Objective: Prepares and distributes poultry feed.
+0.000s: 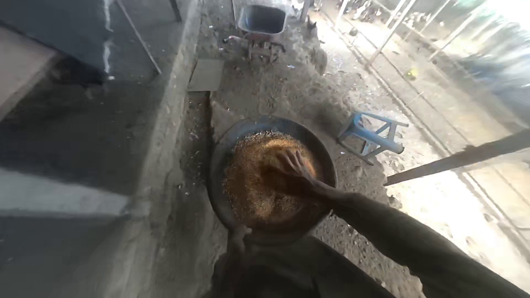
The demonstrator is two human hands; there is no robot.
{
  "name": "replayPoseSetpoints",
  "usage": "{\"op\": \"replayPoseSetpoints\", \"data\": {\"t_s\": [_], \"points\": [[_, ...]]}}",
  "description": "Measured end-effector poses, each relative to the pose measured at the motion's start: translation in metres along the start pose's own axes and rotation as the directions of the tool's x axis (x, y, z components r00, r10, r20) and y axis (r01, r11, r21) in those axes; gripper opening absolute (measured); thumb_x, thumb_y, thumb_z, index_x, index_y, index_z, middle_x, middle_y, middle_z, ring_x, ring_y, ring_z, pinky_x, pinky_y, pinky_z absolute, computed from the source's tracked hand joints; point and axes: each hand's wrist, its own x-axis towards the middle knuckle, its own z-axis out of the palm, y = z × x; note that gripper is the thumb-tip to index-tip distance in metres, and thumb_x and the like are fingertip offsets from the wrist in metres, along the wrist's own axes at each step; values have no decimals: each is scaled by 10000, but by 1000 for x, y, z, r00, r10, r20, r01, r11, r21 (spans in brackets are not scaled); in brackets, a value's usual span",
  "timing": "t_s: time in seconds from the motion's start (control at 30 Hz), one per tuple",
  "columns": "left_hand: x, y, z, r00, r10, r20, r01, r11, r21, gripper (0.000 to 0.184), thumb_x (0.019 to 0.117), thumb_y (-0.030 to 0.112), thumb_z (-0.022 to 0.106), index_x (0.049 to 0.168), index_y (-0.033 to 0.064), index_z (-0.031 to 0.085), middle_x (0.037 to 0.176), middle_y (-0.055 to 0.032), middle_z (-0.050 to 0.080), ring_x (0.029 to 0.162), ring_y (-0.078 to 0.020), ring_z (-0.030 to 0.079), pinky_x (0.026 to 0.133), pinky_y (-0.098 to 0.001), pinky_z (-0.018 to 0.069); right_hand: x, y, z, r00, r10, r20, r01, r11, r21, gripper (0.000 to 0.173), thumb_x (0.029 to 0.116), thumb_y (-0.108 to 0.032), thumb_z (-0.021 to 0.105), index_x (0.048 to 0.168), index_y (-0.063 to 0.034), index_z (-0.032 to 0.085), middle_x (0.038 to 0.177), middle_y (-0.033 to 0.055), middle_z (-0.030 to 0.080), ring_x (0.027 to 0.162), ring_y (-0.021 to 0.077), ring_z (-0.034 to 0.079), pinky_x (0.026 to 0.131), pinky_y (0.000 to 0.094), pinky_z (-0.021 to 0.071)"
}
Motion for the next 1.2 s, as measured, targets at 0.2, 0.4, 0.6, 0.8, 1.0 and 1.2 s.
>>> {"op": "replayPoseSetpoints", "data": {"t_s": [0.2, 0.4, 0.6, 0.8, 1.0, 1.2], "points": [[90, 16, 125, 980, 26, 198, -13, 998, -67, 292, 784, -5, 484, 1059, 70, 547, 856, -11, 690, 781, -95, 698, 702, -310, 609, 93, 99, -43, 973, 226, -41, -210, 948, 240, 672, 955, -623, 550, 1530, -282, 484, 1643, 233, 279, 1507, 503, 218, 1093, 716, 344], [210, 32, 225, 964, -35, 263, 47, 998, -40, 263, 791, 4, 460, 1026, 73, 556, 833, -12, 705, 771, -106, 708, 716, -312, 620, 127, 176, -61, 1000, 28, 12, -30, 972, 233, 678, 910, -585, 670, 1512, -326, 499, 1615, 175, 370, 1472, 507, 288, 1088, 755, 318], [345, 62, 336, 939, -129, 318, 143, 989, -21, 285, 748, -3, 482, 1010, 86, 550, 828, 0, 693, 761, -90, 696, 701, -309, 609, 159, 340, -129, 991, 110, 70, -109, 994, -30, 514, 945, -363, 684, 1446, -340, 572, 1656, 116, 336, 1539, 493, 153, 1135, 825, 65], [459, 133, 462, 888, -217, 405, 193, 976, 99, 223, 735, 1, 496, 916, 107, 572, 741, 26, 683, 670, -62, 679, 634, -257, 593, 281, 494, -200, 877, 425, -225, -410, 905, 113, 626, 993, -511, 532, 1552, -242, 442, 1619, 190, 360, 1522, 431, 256, 1208, 663, 212], [549, 174, 587, 805, -216, 552, 166, 976, 140, 229, 863, 27, 425, 862, 149, 619, 725, 42, 711, 665, -62, 692, 658, -268, 609, 433, 547, -264, 821, 561, -111, -506, 803, 314, 676, 970, -638, 488, 1522, -247, 481, 1666, 166, 273, 1547, 441, 167, 1156, 730, 228], [658, 178, 708, 803, -197, 562, 170, 980, 101, 197, 810, 38, 483, 958, 100, 598, 755, 0, 715, 690, -93, 707, 674, -296, 618, 464, 638, -283, 965, 248, -86, -228, 953, 198, 503, 1040, -482, 476, 1440, -188, 557, 1547, 146, 465, 1481, 431, 326, 1143, 706, 265]]}}
